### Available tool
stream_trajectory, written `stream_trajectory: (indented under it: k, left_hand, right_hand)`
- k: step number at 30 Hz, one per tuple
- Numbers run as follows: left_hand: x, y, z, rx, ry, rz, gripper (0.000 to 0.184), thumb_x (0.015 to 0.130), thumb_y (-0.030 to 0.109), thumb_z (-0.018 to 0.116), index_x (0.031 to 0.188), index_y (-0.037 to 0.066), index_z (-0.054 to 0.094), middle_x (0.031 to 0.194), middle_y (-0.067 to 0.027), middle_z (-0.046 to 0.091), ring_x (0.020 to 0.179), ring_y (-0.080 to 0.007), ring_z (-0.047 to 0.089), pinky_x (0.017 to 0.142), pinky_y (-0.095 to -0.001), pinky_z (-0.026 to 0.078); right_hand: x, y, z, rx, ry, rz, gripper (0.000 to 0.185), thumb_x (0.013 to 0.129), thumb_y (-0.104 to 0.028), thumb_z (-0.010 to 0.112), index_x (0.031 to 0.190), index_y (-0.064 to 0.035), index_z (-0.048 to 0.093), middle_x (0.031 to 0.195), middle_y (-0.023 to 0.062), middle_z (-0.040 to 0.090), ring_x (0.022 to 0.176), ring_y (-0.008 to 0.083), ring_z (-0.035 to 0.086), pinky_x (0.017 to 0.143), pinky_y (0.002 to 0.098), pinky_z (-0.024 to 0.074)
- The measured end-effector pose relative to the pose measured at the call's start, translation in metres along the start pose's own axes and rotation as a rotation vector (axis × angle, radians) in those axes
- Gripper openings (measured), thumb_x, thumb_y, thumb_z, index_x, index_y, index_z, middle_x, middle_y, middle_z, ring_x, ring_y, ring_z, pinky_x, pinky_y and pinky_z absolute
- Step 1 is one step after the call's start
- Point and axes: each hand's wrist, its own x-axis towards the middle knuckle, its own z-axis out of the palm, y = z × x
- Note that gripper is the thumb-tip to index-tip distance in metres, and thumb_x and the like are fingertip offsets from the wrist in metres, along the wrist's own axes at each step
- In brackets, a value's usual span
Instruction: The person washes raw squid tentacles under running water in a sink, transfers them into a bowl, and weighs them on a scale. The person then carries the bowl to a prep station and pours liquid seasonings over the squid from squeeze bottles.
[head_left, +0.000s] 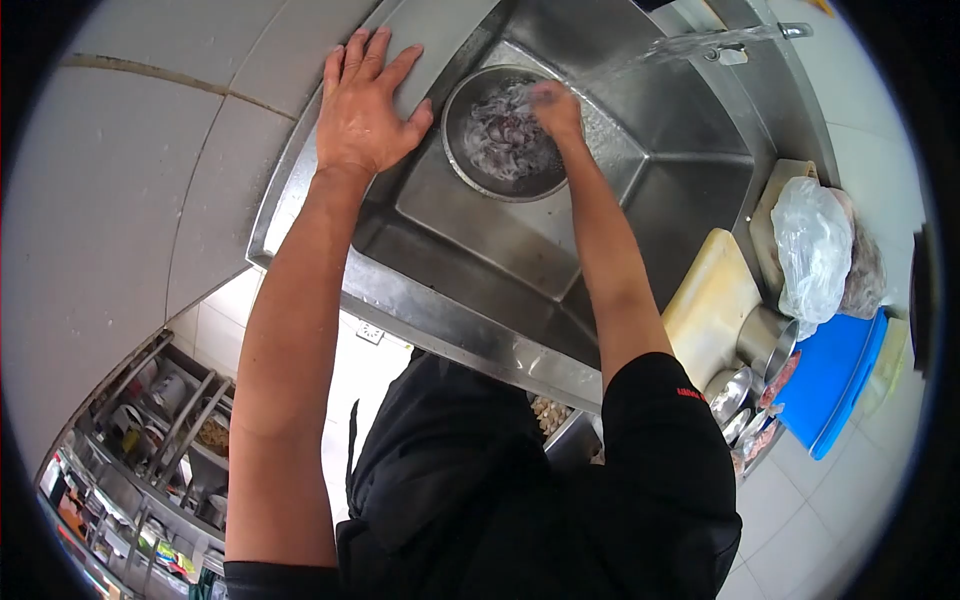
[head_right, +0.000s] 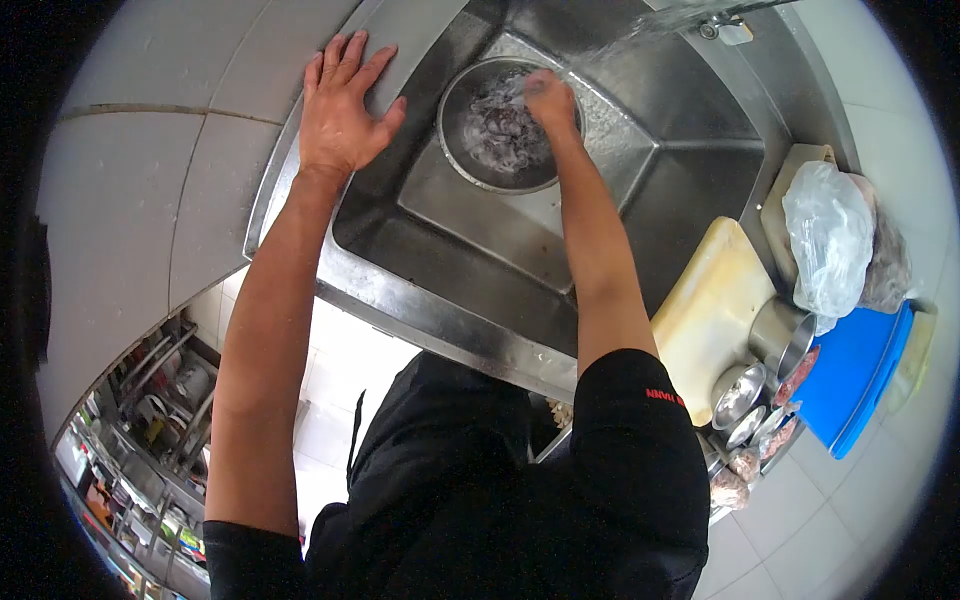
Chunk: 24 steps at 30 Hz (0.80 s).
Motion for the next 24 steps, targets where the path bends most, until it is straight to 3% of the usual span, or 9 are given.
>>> stream_trajectory:
  k: [2,3,5,6,8,11,18,22,24]
  left_hand:
    - [0.000,0.000,0.001,-0.017,-0.001,-0.001,0.058,0.072,0.031,0.067,0.126,0.018,0.054,0.138,-0.0132,0.043,0.131,-0.0306,0.033,0.109,-0.0451,0.021]
    - [0.000,0.001,0.001,-0.013,-0.001,-0.004,0.058,0.072,0.031,0.067,0.126,0.018,0.054,0.138,-0.0131,0.043,0.131,-0.0303,0.033,0.110,-0.0451,0.021]
    - [0.001,0.003,0.001,-0.007,-0.002,-0.005,0.058,0.072,0.031,0.067,0.126,0.019,0.054,0.138,-0.0131,0.043,0.131,-0.0300,0.033,0.110,-0.0452,0.021]
    - [0.001,0.003,0.001,-0.013,0.004,0.000,0.057,0.072,0.031,0.067,0.126,0.019,0.054,0.138,-0.0131,0.043,0.131,-0.0299,0.033,0.110,-0.0453,0.021]
    - [-0.001,0.002,0.000,-0.005,-0.002,0.005,0.057,0.072,0.031,0.067,0.126,0.019,0.054,0.138,-0.0131,0.043,0.131,-0.0299,0.033,0.110,-0.0453,0.021]
    - [-0.002,0.002,-0.001,-0.020,-0.020,0.006,0.058,0.071,0.030,0.067,0.126,0.018,0.054,0.138,-0.0130,0.043,0.131,-0.0301,0.033,0.109,-0.0455,0.022]
    - [0.000,0.000,0.000,-0.034,0.001,-0.015,0.059,0.070,0.030,0.068,0.126,0.018,0.054,0.139,-0.0132,0.042,0.131,-0.0306,0.033,0.109,-0.0460,0.022]
    - [0.000,0.000,0.001,-0.030,-0.005,-0.010,0.060,0.070,0.030,0.068,0.127,0.018,0.054,0.139,-0.0135,0.041,0.132,-0.0306,0.032,0.109,-0.0465,0.022]
    - [0.001,0.000,0.000,-0.031,-0.014,-0.014,0.059,0.070,0.030,0.068,0.126,0.017,0.054,0.139,-0.0135,0.041,0.131,-0.0307,0.032,0.109,-0.0467,0.022]
  right_hand:
    - [-0.030,-0.038,-0.024,-0.072,0.072,0.087,0.024,0.071,-0.018,0.072,0.091,-0.0067,0.066,0.095,0.0179,0.065,0.097,0.0328,0.061,0.084,0.0395,0.0482]
    - [-0.040,-0.033,-0.016,-0.078,0.073,0.085,0.024,0.071,-0.018,0.072,0.091,-0.0067,0.066,0.095,0.0179,0.065,0.097,0.0328,0.061,0.084,0.0395,0.0482]
    - [-0.065,-0.010,0.019,-0.007,0.207,-0.060,0.045,0.070,-0.021,0.075,0.111,-0.0110,0.059,0.105,0.0218,0.060,0.102,0.0371,0.058,0.086,0.0434,0.0471]
    - [-0.073,-0.021,0.028,-0.001,0.206,-0.057,0.045,0.070,-0.021,0.075,0.111,-0.0110,0.059,0.105,0.0218,0.060,0.102,0.0371,0.058,0.086,0.0434,0.0471]
    - [-0.086,-0.048,0.043,-0.144,0.123,0.135,0.067,0.068,-0.025,0.077,0.126,-0.0145,0.046,0.113,0.0246,0.055,0.106,0.0421,0.054,0.088,0.0466,0.0454]
    - [-0.061,-0.060,0.042,-0.161,-0.004,0.223,0.079,0.065,-0.028,0.080,0.131,-0.0158,0.038,0.116,0.0249,0.053,0.106,0.0454,0.053,0.088,0.0490,0.0453]
    - [-0.031,-0.027,0.015,0.059,-0.157,0.347,0.071,0.065,-0.029,0.078,0.126,-0.0138,0.046,0.106,0.0193,0.062,0.100,0.0326,0.061,0.085,0.0422,0.0483]
    - [-0.029,-0.010,0.007,0.000,-0.023,0.475,0.072,0.060,-0.024,0.077,0.124,-0.0076,0.047,0.103,0.0165,0.065,0.094,0.0273,0.064,0.086,0.0355,0.0483]
    - [-0.024,-0.002,0.007,0.181,-0.024,0.568,0.078,0.058,-0.023,0.077,0.126,-0.0028,0.044,0.105,0.0170,0.065,0.095,0.0279,0.063,0.087,0.0339,0.0476]
